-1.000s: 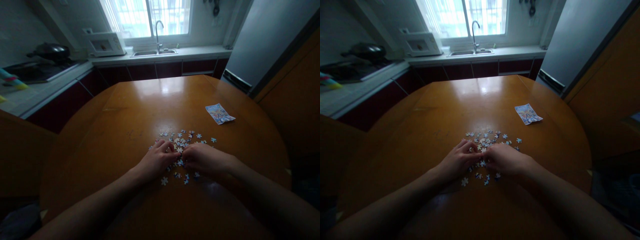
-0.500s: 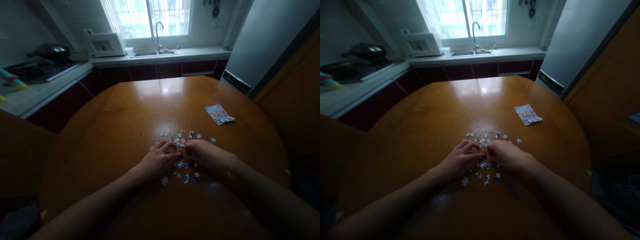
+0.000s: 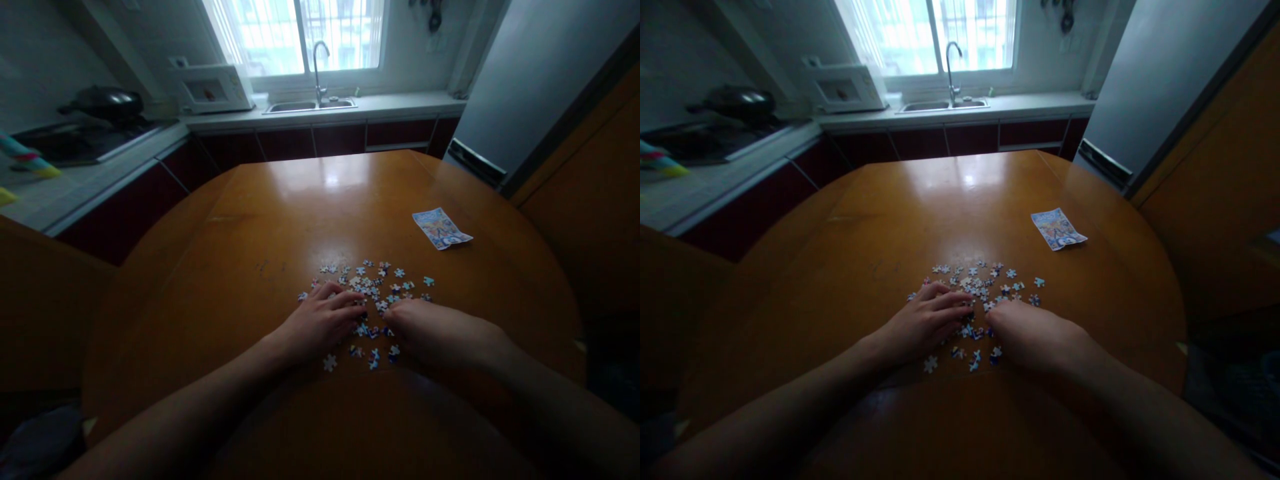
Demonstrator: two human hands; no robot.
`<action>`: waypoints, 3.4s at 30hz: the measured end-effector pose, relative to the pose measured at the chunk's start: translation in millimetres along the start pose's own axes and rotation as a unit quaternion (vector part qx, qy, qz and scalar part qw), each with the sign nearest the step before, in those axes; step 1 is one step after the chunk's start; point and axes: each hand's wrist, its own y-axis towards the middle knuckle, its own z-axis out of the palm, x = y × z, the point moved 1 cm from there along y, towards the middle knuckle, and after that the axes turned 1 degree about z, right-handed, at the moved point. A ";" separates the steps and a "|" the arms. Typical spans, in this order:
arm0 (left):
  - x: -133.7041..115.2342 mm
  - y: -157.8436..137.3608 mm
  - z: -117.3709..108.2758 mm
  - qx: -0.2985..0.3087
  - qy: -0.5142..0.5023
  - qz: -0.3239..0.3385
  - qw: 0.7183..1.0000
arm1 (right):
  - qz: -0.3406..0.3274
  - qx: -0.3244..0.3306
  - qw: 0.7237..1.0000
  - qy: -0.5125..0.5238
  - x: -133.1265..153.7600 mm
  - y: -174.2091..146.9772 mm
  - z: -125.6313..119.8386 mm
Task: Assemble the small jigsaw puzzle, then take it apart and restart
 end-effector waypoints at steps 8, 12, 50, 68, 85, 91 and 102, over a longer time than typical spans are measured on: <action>-1.9 1.1 -1.4 0.010 0.008 -0.012 1.000 | -0.021 0.020 0.999 0.019 -1.7 -4.1 -31.2; -2.2 0.7 -1.9 0.010 0.011 -0.017 1.000 | -0.036 0.020 0.999 0.018 -2.7 0.6 -30.4; -5.9 3.0 -8.9 -0.068 -0.135 -0.016 0.988 | -0.026 -0.271 0.919 0.284 -10.1 46.2 -10.2; -20.8 11.7 -2.1 0.090 -0.011 0.013 0.996 | 0.109 0.073 0.991 0.017 -33.2 -8.3 -43.2; -17.0 11.8 4.3 0.086 0.018 0.008 0.996 | -0.023 -0.015 1.000 -0.008 -26.2 11.4 -34.5; -20.3 11.1 3.0 0.091 0.019 0.013 0.996 | -0.044 -0.005 0.999 0.002 -35.6 10.1 -35.2; -26.7 12.7 7.4 0.106 0.040 0.000 0.994 | -0.019 0.017 1.000 0.008 -32.9 6.0 -40.1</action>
